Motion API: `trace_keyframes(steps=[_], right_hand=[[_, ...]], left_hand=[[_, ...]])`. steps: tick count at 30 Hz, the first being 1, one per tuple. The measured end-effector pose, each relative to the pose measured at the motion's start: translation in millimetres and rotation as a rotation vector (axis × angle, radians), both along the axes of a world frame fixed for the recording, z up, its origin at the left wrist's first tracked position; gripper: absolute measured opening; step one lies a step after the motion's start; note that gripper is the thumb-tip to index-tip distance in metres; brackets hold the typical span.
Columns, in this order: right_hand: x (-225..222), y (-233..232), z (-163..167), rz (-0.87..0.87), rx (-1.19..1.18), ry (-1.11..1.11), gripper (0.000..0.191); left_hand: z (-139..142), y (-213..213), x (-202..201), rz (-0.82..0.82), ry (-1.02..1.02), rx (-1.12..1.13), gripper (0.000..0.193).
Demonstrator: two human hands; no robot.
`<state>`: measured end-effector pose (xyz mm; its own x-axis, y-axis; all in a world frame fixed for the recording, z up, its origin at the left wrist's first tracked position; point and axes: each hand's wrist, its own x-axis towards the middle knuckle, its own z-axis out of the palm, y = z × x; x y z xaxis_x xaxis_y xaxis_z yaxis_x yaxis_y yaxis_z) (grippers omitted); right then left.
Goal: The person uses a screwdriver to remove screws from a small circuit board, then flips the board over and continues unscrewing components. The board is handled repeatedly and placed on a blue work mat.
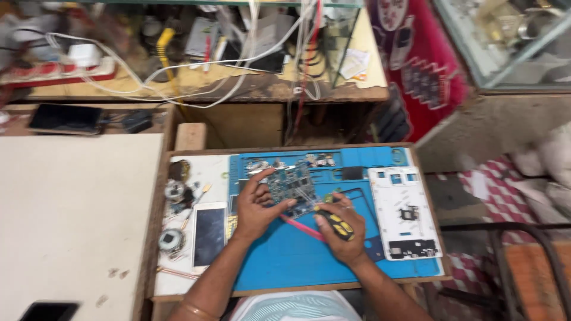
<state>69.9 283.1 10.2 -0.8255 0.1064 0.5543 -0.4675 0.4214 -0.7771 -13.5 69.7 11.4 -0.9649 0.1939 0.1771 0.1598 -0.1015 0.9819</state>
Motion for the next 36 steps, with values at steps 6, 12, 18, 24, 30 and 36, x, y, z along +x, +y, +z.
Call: trace_keyframes(steps=[6, 12, 18, 24, 30, 36], right_hand=[[1.5, -14.5, -8.0, -0.076, -0.07, 0.016, 0.026], [5.5, 3.2, -9.1, -0.121, -0.017, 0.048, 0.029], [-0.7, -16.9, -1.1, -0.062, -0.306, -0.16, 0.036], [-3.2, -2.4, -2.8, -0.018, -0.001, 0.048, 0.032], [-4.8, -4.6, -2.2, 0.023, 0.006, 0.072, 0.03], [-5.1, -6.8, 1.4, 0.077, 0.073, 0.079, 0.032]], left_hand=[[0.1, -12.9, 1.8, 0.004, 0.02, 0.119, 0.073], [-3.7, -5.9, -1.2, -0.127, -0.033, 0.224, 0.065], [-0.9, -14.7, -6.0, -0.063, 0.014, 0.214, 0.07], [-0.3, -6.4, -3.8, -0.051, -0.002, 0.241, 0.07], [-1.3, -4.6, -0.5, -0.034, 0.012, 0.116, 0.062], [-0.9, -2.8, -0.3, -0.076, 0.038, 0.179, 0.057]])
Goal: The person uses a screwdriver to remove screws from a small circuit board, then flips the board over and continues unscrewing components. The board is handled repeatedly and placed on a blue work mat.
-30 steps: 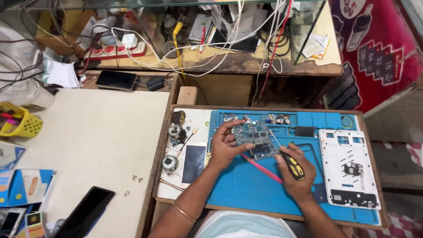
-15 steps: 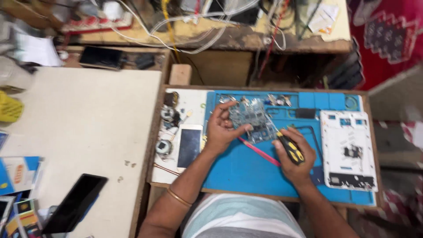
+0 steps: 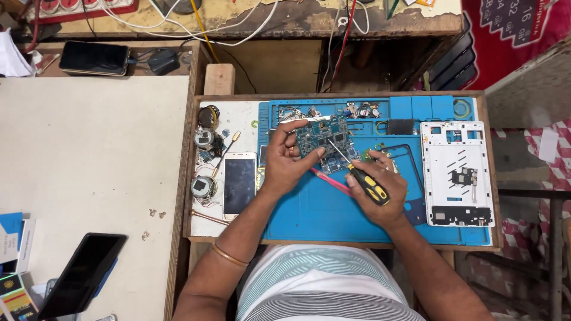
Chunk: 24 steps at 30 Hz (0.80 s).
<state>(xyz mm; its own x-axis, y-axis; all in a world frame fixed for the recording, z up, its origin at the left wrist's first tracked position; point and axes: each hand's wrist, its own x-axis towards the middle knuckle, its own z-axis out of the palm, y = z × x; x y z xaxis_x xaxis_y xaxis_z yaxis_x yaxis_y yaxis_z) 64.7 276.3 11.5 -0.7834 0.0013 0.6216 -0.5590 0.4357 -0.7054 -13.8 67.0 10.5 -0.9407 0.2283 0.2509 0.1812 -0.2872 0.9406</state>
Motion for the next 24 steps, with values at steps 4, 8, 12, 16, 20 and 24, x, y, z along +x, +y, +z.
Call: trace_keyframes(steps=[4, 8, 12, 16, 20, 24], right_hand=[[-0.6, -1.0, -1.5, 0.014, 0.045, -0.002, 0.031], [-1.2, -0.1, -1.6, 0.008, 0.057, -0.012, 0.032], [-1.6, 1.5, -2.1, 0.017, 0.054, -0.023, 0.03], [0.3, 2.4, -2.9, -0.02, -0.011, -0.046, 0.028], [0.6, 2.0, -2.1, -0.032, -0.022, -0.052, 0.029], [0.0, 0.9, -0.9, -0.041, -0.023, -0.068, 0.03]], left_hand=[[0.6, 0.2, 1.7, 0.04, -0.023, -0.114, 0.058], [1.5, -0.8, 1.9, 0.05, -0.034, -0.126, 0.057], [2.1, -1.2, -0.9, 0.006, -0.028, 0.109, 0.056], [3.3, -1.8, -2.7, 0.025, -0.043, 0.08, 0.057], [5.4, -2.0, -1.2, -0.003, -0.031, 0.09, 0.057], [6.2, -1.7, 0.3, -0.007, -0.033, 0.069, 0.056]])
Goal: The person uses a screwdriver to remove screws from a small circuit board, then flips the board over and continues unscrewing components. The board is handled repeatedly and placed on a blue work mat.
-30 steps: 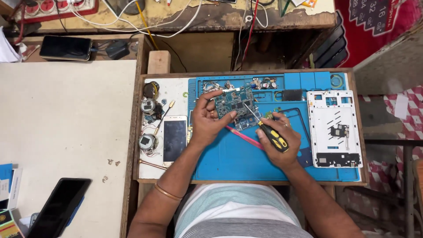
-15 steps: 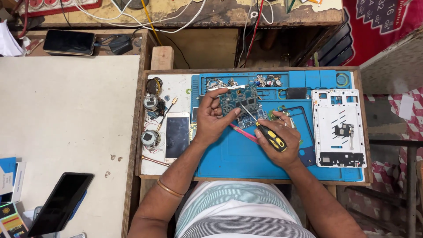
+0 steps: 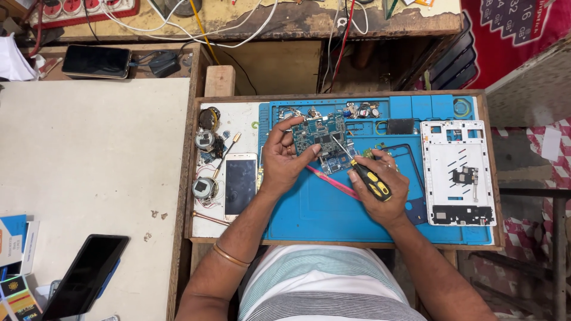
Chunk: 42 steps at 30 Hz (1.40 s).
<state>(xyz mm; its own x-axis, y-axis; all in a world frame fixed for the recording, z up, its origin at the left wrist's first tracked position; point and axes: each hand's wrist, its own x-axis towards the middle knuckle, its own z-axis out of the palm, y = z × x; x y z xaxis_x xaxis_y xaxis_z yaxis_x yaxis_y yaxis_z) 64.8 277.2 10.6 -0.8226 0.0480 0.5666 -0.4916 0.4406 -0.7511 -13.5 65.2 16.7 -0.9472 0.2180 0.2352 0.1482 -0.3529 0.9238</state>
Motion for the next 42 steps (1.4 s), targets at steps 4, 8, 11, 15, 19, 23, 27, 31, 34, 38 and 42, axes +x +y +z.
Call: trace_keyframes(steps=[4, 8, 11, 15, 19, 23, 27, 31, 34, 38, 42], right_hand=[[-0.2, 0.6, 0.0, 0.006, 0.011, 0.017, 0.031], [0.0, 0.2, 0.9, -0.002, 0.01, 0.0, 0.031], [-0.5, -0.8, 2.6, -0.023, -0.003, -0.008, 0.031], [0.2, 0.1, 3.4, -0.023, -0.064, -0.05, 0.03], [-0.7, 1.5, 1.4, -0.042, -0.129, -0.061, 0.026], [-1.7, 4.2, -0.3, -0.033, -0.21, -0.098, 0.024], [0.1, 6.6, -2.9, -0.053, -0.415, -0.258, 0.025], [-0.8, 9.7, -5.2, -0.035, -0.488, -0.294, 0.025], [-2.8, 10.7, -5.0, -0.042, -0.253, -0.146, 0.024], [-4.5, 10.0, -4.7, -0.016, -0.212, -0.097, 0.022], [-4.1, 10.3, -5.3, -0.015, -0.209, -0.107, 0.023]], left_hand=[[-2.3, 0.0, -1.0, -0.002, 0.028, 0.019, 0.055], [-5.4, 0.1, -2.6, 0.019, 0.016, -0.007, 0.056], [-6.0, -0.1, -2.6, 0.031, 0.069, -0.087, 0.053], [-4.0, -0.9, -1.3, 0.052, 0.125, -0.179, 0.05], [-2.6, -2.2, 0.7, 0.07, 0.159, -0.283, 0.048], [-4.5, -2.4, 2.2, 0.049, 0.185, -0.259, 0.046], [-9.1, -1.4, 2.9, 0.083, 0.151, -0.323, 0.05], [-13.6, -0.6, 1.5, 0.02, 0.12, -0.158, 0.049], [-14.9, -0.2, -0.6, 0.026, 0.108, -0.145, 0.05], [-13.0, 0.6, -2.6, 0.017, 0.044, -0.087, 0.053], [-8.7, 0.8, -2.8, 0.025, -0.018, -0.005, 0.054]])
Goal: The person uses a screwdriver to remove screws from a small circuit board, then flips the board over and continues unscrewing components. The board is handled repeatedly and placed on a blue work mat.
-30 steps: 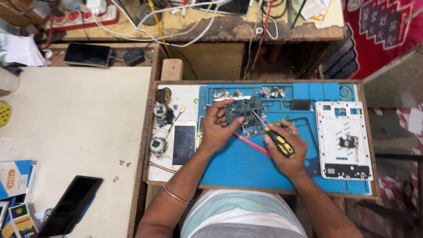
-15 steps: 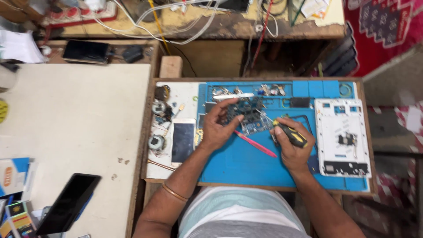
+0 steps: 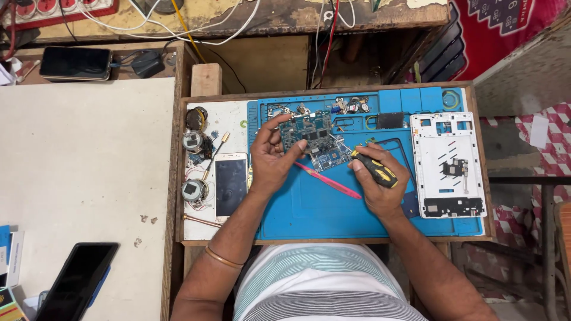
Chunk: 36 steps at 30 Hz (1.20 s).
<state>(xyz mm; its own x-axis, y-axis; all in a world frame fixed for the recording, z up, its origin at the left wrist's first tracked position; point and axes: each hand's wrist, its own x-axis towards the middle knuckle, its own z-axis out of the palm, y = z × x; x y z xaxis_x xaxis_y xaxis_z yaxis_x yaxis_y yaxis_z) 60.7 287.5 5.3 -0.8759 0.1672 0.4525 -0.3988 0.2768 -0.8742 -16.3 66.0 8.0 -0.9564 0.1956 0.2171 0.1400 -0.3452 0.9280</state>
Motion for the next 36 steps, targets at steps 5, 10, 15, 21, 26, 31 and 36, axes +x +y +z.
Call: trace_keyframes(steps=[5, 10, 15, 21, 26, 31, 36], right_hand=[[0.3, -0.6, 0.5, 0.012, 0.013, 0.003, 0.023], [0.5, -1.0, 2.2, 0.017, 0.052, 0.049, 0.024], [-0.1, -1.6, 1.4, -0.016, 0.088, 0.06, 0.024], [2.8, -3.9, 1.6, -0.03, 0.105, 0.054, 0.026], [1.2, -6.6, 6.3, -0.034, 0.147, 0.07, 0.028], [3.0, -9.5, 6.4, -0.017, 0.164, 0.092, 0.027], [2.2, -8.8, 4.5, -0.015, 0.141, 0.062, 0.027]], left_hand=[[4.2, -0.5, -0.5, 0.019, -0.015, -0.002, 0.055], [4.7, 1.1, -1.0, 0.027, -0.013, 0.003, 0.055], [3.3, 1.2, -0.8, 0.028, -0.004, -0.011, 0.055], [4.5, 0.9, -1.6, 0.027, -0.013, -0.006, 0.057], [8.5, 2.1, -1.1, 0.022, 0.017, -0.018, 0.056], [10.1, 1.8, 0.3, 0.01, 0.015, -0.029, 0.056], [8.9, 0.5, 0.3, -0.002, 0.012, -0.019, 0.055]])
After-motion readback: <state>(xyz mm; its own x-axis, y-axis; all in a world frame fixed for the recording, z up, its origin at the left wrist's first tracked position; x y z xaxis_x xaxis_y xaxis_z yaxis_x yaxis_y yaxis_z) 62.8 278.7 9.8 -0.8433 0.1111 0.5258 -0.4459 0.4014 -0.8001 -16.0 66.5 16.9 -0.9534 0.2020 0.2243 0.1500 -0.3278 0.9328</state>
